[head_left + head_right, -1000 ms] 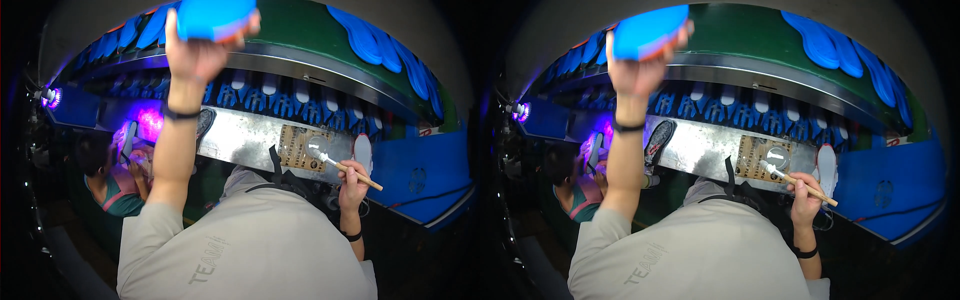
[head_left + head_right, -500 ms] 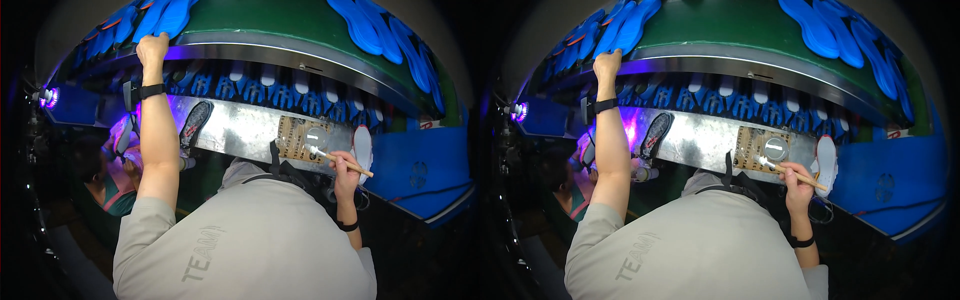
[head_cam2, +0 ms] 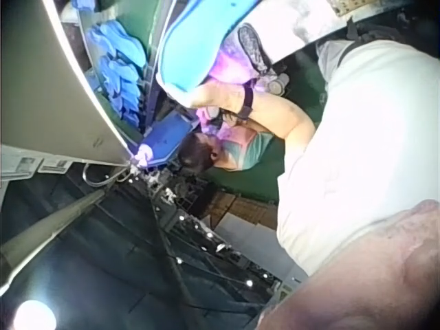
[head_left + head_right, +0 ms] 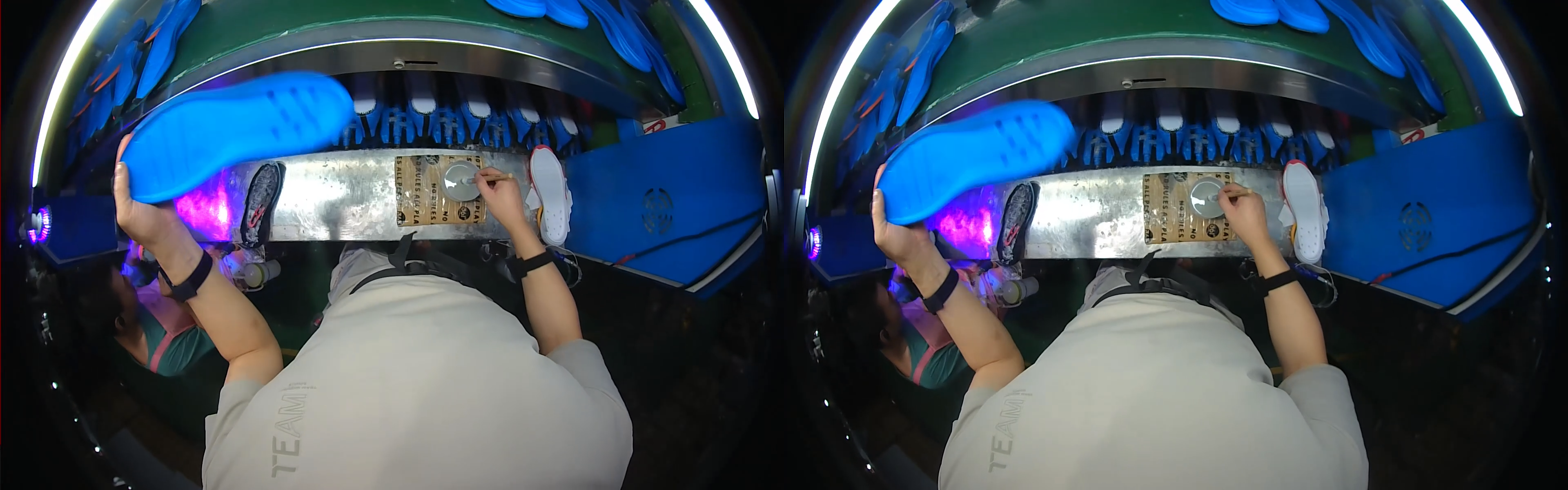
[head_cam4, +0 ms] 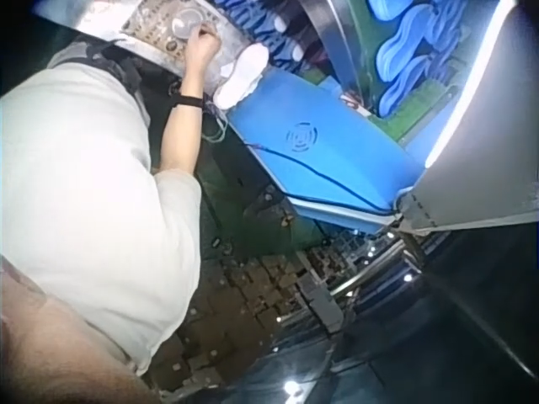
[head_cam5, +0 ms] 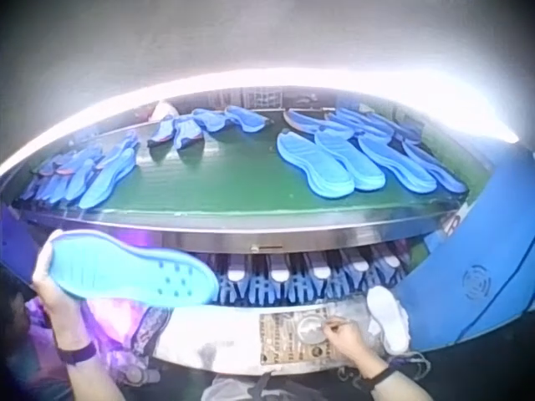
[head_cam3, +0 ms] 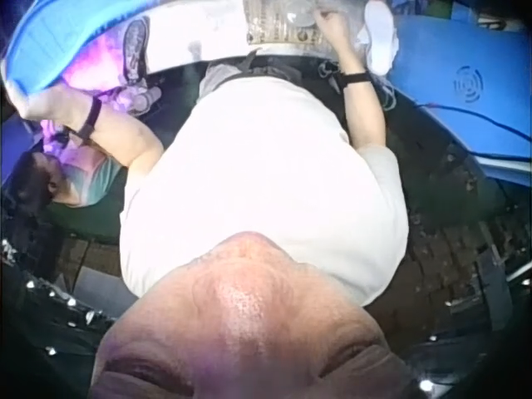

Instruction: The recorder uses a brush to apply an adhesive coating to the bottom of blue shoe soles as part of a manufacturing process.

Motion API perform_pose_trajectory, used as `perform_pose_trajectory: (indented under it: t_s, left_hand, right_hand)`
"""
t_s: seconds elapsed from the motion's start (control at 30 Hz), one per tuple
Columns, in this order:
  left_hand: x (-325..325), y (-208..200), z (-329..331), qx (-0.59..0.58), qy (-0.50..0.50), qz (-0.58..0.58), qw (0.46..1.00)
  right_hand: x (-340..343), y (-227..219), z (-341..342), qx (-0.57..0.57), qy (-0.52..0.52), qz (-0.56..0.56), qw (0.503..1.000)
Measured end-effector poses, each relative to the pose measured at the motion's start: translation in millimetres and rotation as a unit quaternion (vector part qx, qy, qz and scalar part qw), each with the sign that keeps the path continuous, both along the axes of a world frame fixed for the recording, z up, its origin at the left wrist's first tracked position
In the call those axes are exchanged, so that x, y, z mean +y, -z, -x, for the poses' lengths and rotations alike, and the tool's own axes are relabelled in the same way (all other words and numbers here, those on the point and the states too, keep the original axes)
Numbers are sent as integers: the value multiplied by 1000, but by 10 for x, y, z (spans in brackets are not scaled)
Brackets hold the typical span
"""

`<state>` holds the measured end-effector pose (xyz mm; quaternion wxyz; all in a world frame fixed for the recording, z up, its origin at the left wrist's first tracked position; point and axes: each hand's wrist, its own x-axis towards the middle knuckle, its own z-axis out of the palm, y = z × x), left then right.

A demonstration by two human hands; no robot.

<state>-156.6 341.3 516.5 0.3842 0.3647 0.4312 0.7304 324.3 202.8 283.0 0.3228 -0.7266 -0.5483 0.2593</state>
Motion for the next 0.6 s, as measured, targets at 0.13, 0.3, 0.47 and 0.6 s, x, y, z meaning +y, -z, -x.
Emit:
perform_pose_trajectory:
  t_s: [0.13, 0.3, 0.47, 0.6]
  left_hand:
    - [-393, 310, -176, -10, 209, 146, 967]
    - [-921, 703, -858, -252, 414, 74, 872]
    - [-1425, 1034, -1161, -252, 577, 141, 764]
    - [-1531, 1054, -1171, -206, 518, 211, 803]
  right_hand:
    - [-18, -4, 51, -37, -13, 35, 999]
    - [-107, -352, 119, -22, -7, -44, 999]
    - [-228, -246, 95, 132, 39, -99, 986]
    - [-247, -209, 40, 70, -6, -17, 997]
